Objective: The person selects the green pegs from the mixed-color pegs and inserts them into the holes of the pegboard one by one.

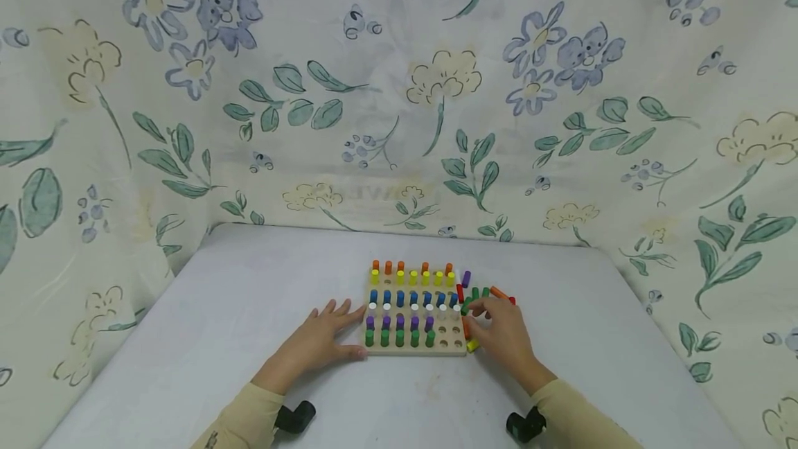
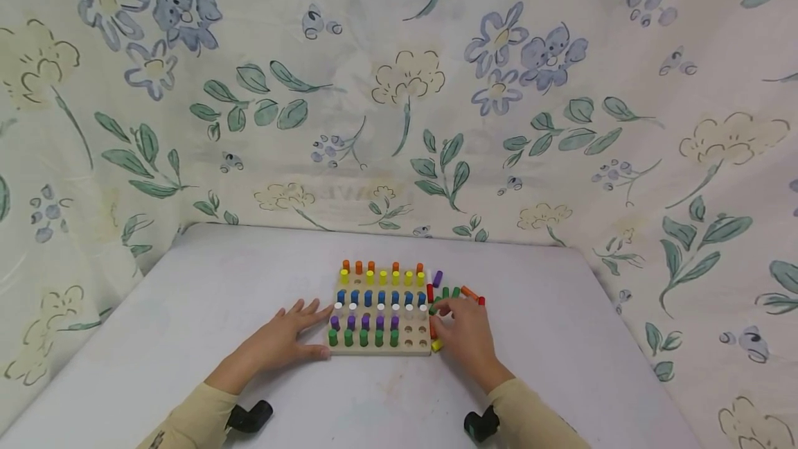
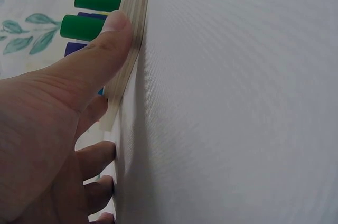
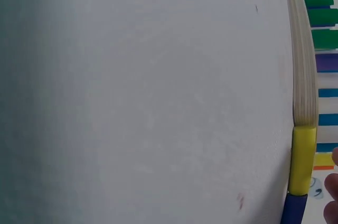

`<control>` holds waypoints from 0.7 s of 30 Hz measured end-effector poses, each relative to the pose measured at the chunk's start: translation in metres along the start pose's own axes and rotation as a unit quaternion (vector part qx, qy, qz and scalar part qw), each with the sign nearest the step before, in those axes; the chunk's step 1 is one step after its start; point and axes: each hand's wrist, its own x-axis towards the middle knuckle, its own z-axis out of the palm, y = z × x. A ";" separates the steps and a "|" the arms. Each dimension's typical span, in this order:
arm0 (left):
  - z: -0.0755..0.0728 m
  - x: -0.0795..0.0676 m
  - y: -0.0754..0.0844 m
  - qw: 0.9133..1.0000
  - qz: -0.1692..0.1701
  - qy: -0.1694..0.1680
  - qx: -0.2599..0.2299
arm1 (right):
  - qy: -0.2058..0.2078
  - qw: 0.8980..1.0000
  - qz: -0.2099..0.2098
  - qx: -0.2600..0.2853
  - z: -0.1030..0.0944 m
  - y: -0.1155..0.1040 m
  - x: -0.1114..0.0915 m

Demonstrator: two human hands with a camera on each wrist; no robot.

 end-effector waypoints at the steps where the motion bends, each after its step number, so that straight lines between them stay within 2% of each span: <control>1: 0.000 0.000 0.000 1.000 -0.002 -0.001 0.001 | 0.001 1.000 0.001 -0.002 0.000 0.000 0.001; 8: -0.001 -0.003 0.002 1.000 -0.001 -0.001 -0.002 | 0.000 0.999 0.019 -0.031 0.000 0.002 0.007; 15: -0.002 -0.004 0.003 1.000 0.006 0.003 -0.001 | 0.008 0.999 0.009 -0.049 0.002 0.003 0.012; 21: -0.002 -0.004 0.002 1.000 0.007 0.001 0.000 | -0.009 0.997 0.010 -0.077 0.003 0.003 0.015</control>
